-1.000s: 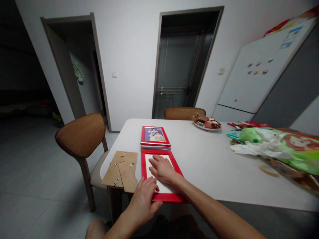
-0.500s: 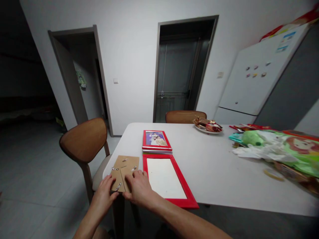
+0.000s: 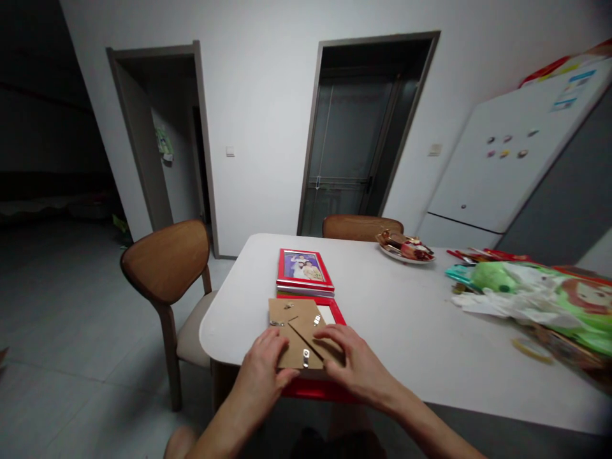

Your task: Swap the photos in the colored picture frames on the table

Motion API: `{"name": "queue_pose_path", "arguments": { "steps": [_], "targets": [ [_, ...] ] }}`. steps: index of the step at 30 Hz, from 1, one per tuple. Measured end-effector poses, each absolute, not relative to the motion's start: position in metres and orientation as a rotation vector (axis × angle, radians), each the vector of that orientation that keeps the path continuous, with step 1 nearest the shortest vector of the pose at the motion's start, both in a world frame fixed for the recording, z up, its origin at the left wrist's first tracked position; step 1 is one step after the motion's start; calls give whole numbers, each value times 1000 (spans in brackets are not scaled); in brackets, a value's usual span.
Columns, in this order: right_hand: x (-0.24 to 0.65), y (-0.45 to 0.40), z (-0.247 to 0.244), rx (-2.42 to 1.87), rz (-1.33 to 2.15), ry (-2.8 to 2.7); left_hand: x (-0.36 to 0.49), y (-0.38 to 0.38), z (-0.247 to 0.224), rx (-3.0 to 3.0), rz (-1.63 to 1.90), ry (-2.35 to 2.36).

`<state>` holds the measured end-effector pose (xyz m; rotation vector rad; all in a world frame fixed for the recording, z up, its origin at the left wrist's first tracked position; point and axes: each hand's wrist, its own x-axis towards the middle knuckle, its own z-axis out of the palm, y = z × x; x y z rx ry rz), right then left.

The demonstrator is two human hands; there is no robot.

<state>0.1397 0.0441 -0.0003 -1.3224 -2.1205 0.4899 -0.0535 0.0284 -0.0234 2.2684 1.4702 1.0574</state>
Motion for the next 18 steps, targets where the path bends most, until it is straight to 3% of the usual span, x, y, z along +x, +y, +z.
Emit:
{"name": "queue_pose_path", "arguments": {
  "steps": [18],
  "targets": [
    [162, 49, -49, -1464, 184, -2197, -25, 33, -32, 2347, 507, 1532]
  ]
}}
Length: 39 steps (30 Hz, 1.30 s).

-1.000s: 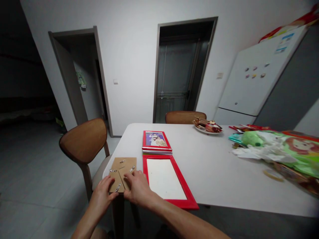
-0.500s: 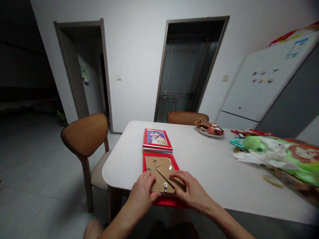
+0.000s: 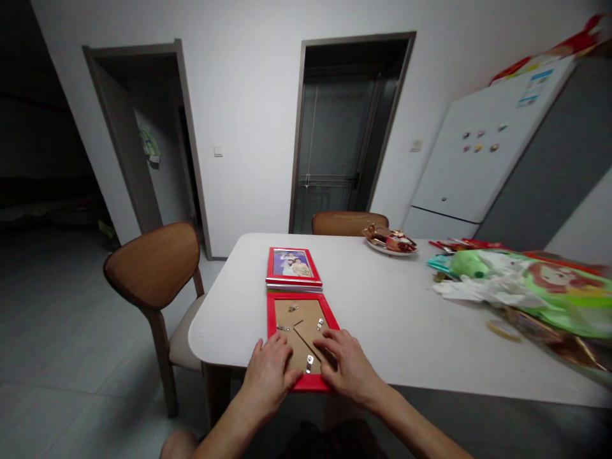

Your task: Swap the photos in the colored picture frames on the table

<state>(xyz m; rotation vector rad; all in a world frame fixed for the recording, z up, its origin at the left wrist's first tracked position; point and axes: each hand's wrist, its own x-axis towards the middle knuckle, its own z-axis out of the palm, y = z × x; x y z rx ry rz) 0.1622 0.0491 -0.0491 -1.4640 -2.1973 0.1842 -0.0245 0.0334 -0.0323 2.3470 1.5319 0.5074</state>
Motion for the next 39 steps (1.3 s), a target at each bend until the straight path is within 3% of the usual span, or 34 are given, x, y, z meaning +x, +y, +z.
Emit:
{"name": "queue_pose_path", "arguments": {
  "steps": [15, 30, 39],
  "targets": [
    [167, 82, -42, -1687, -32, -2248, -24, 24, -45, 2391, 558, 1445],
    [175, 74, -42, -1580, 33, -2267, -22, 22, -43, 2354, 565, 1457],
    [136, 122, -37, -1548, 189, -2216, -23, 21, -42, 2385, 572, 1460]
  ]
}}
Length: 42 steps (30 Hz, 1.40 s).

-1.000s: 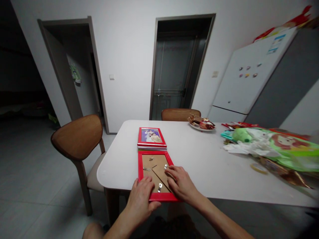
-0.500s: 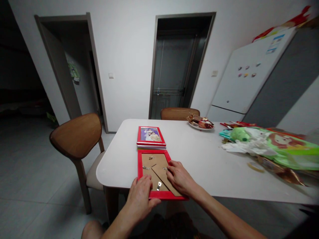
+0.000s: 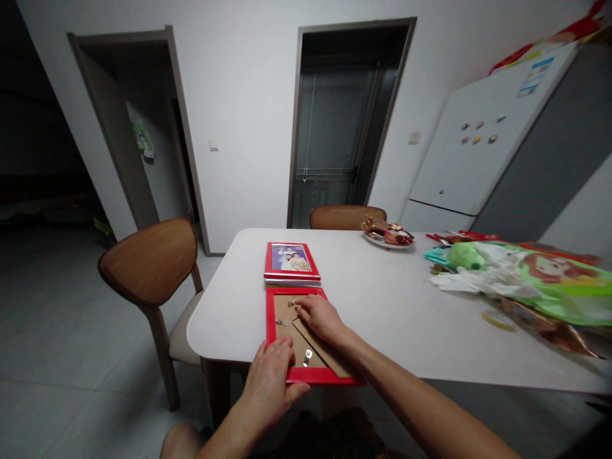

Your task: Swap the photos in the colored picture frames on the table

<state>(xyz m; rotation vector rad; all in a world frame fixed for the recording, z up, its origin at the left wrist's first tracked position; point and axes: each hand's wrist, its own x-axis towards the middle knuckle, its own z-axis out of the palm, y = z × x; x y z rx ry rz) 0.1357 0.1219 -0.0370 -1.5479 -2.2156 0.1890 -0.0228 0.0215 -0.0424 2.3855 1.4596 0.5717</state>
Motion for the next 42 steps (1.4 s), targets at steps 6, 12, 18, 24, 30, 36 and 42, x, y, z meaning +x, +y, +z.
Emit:
{"name": "queue_pose_path", "arguments": {
  "steps": [6, 12, 18, 24, 30, 36, 42],
  "targets": [
    [114, 151, -47, -1713, 227, -2106, -23, 21, -44, 2366, 575, 1449],
    [110, 169, -49, -1873, 162, -2002, -24, 18, -43, 2311, 582, 1461],
    [114, 182, -47, -1901, 190, -1981, -23, 16, -40, 2297, 583, 1474],
    [115, 158, -39, -1702, 316, -2105, -24, 16, -40, 2283, 583, 1466],
    [104, 120, -47, -1289, 340, -2333, -25, 18, -44, 2299, 622, 1454],
    [101, 116, -51, -1329, 186, -2296, -25, 19, -46, 2320, 631, 1453],
    [95, 112, -46, -1345, 142, -2387, -26, 20, -48, 2339, 644, 1450]
  ]
}}
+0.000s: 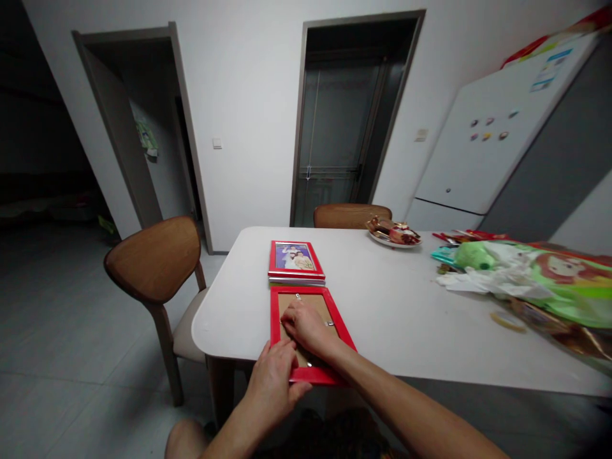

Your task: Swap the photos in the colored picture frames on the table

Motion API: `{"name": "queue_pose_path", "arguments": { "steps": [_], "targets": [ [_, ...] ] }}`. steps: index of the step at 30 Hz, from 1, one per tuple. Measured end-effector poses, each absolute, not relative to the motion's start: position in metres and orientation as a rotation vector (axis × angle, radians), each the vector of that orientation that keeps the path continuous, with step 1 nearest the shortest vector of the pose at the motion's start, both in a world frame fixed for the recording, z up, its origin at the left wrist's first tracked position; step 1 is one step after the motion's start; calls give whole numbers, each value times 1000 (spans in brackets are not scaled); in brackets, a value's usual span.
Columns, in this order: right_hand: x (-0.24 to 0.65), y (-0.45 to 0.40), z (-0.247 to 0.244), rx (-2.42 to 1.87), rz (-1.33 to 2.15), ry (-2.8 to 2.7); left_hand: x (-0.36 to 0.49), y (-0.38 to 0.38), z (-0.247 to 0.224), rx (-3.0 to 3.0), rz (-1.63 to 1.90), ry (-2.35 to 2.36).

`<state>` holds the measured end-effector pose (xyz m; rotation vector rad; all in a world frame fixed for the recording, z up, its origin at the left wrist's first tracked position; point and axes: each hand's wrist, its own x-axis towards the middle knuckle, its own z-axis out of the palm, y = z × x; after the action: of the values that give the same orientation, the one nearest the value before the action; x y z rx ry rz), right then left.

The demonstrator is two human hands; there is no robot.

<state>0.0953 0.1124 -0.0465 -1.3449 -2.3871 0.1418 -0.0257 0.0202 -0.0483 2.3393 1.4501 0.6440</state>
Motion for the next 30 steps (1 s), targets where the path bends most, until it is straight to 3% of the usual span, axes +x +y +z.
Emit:
{"name": "queue_pose_path", "arguments": {
  "steps": [12, 30],
  "targets": [
    [131, 73, -31, -1060, 343, -2433, -28, 22, -47, 2363, 643, 1417],
    [155, 27, -25, -936, 176, -2647, -31, 21, -47, 2334, 708, 1387]
  ]
}}
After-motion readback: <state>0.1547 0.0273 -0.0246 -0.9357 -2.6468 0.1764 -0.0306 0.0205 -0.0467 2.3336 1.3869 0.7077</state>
